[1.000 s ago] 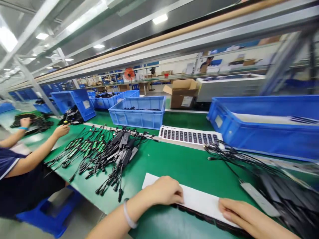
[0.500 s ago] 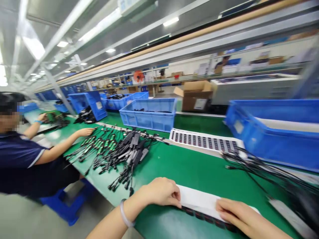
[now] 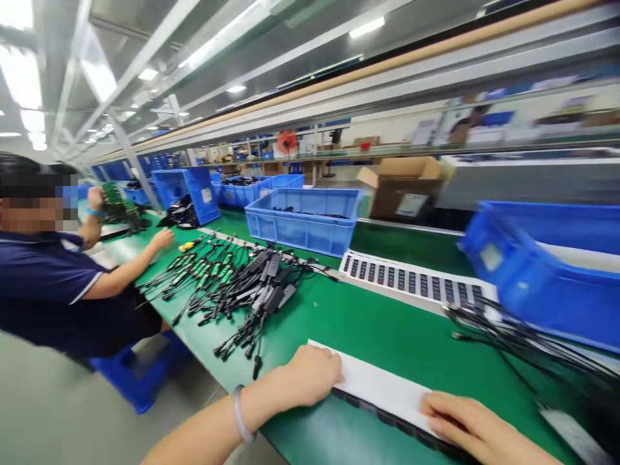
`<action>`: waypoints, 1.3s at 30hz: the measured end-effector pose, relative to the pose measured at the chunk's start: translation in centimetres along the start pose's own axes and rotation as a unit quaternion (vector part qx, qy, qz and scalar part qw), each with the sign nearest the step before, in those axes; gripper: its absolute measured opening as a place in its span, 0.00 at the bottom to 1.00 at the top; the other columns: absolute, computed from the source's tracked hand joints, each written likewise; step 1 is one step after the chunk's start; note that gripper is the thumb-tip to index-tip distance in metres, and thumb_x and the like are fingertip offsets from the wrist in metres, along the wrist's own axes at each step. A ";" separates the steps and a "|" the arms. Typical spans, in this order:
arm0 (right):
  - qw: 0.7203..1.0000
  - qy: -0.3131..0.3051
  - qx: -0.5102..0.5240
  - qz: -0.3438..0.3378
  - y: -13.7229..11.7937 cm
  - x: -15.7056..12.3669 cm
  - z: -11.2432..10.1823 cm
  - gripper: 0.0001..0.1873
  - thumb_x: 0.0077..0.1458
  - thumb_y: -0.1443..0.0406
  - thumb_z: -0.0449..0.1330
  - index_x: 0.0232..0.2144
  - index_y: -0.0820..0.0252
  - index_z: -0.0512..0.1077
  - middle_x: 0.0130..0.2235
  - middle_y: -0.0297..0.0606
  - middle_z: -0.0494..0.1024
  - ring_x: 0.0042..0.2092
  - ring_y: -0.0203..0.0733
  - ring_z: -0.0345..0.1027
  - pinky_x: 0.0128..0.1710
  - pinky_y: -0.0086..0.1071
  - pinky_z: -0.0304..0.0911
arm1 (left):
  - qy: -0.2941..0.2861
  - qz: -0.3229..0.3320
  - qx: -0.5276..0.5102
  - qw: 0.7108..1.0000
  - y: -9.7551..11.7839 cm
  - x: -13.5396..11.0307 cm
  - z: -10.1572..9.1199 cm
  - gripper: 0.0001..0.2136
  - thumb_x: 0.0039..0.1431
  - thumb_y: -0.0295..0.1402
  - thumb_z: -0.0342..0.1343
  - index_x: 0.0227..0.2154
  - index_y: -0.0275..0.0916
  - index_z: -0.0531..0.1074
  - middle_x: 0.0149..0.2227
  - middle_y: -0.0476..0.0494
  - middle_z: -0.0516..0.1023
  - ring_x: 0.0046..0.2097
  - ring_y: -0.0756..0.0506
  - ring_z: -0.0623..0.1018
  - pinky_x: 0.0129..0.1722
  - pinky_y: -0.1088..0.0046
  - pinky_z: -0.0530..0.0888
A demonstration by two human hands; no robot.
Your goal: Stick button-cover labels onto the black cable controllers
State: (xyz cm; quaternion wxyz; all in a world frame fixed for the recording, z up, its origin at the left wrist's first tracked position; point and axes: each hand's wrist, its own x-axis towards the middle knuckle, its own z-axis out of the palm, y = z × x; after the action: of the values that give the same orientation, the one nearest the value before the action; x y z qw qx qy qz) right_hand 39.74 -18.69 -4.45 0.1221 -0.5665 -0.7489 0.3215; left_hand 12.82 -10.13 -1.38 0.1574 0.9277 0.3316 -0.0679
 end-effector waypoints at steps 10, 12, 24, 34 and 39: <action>0.996 -0.058 0.056 0.029 -2.3 0.3 -2.2 0.06 0.51 0.70 0.50 0.23 0.59 0.59 0.25 0.31 0.62 0.29 0.36 0.56 0.30 0.29 0.48 | 0.007 0.073 0.000 0.997 -3.3 -1.3 -1.7 0.07 0.62 0.25 0.49 0.35 0.37 0.71 0.37 0.44 0.77 0.38 0.45 0.77 0.37 0.74 0.70; 0.996 -0.058 0.065 0.025 -2.1 0.3 -2.2 0.06 0.51 0.70 0.51 0.23 0.59 0.59 0.25 0.30 0.62 0.29 0.36 0.55 0.29 0.28 0.48 | 0.025 0.051 0.012 0.998 -3.4 -1.6 -1.1 0.09 0.64 0.25 0.44 0.36 0.35 0.70 0.38 0.40 0.75 0.38 0.43 0.76 0.37 0.70 0.69; 0.999 -0.042 0.024 0.006 -2.1 0.5 -2.7 0.05 0.51 0.70 0.53 0.28 0.59 0.68 0.26 0.31 0.66 0.30 0.36 0.57 0.31 0.27 0.49 | 0.001 0.085 0.065 0.994 -0.4 1.1 -1.9 0.09 0.63 0.40 0.52 0.35 0.40 0.70 0.37 0.44 0.76 0.39 0.42 0.76 0.36 0.70 0.69; 0.999 -0.001 0.038 0.015 -1.9 0.4 -3.1 0.08 0.55 0.72 0.53 0.33 0.62 0.72 0.28 0.32 0.69 0.30 0.35 0.59 0.29 0.25 0.51 | -0.056 0.150 0.057 0.985 -0.7 4.3 -3.5 0.08 0.64 0.32 0.46 0.39 0.41 0.70 0.34 0.45 0.78 0.35 0.43 0.78 0.33 0.72 0.69; 1.000 0.009 0.003 0.004 -2.3 0.3 -3.0 0.08 0.57 0.72 0.55 0.31 0.63 0.74 0.30 0.35 0.74 0.33 0.37 0.64 0.34 0.26 0.55 | -0.022 0.221 0.044 0.974 1.7 4.5 -3.7 0.10 0.60 0.29 0.47 0.42 0.42 0.69 0.43 0.42 0.75 0.42 0.43 0.76 0.40 0.70 0.70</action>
State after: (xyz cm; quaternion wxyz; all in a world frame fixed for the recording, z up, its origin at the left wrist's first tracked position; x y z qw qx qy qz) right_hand 39.53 -17.77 -0.82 0.1294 -0.5717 -0.7446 0.3194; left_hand 17.40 -7.48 1.47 0.1345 0.9824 0.1113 -0.0665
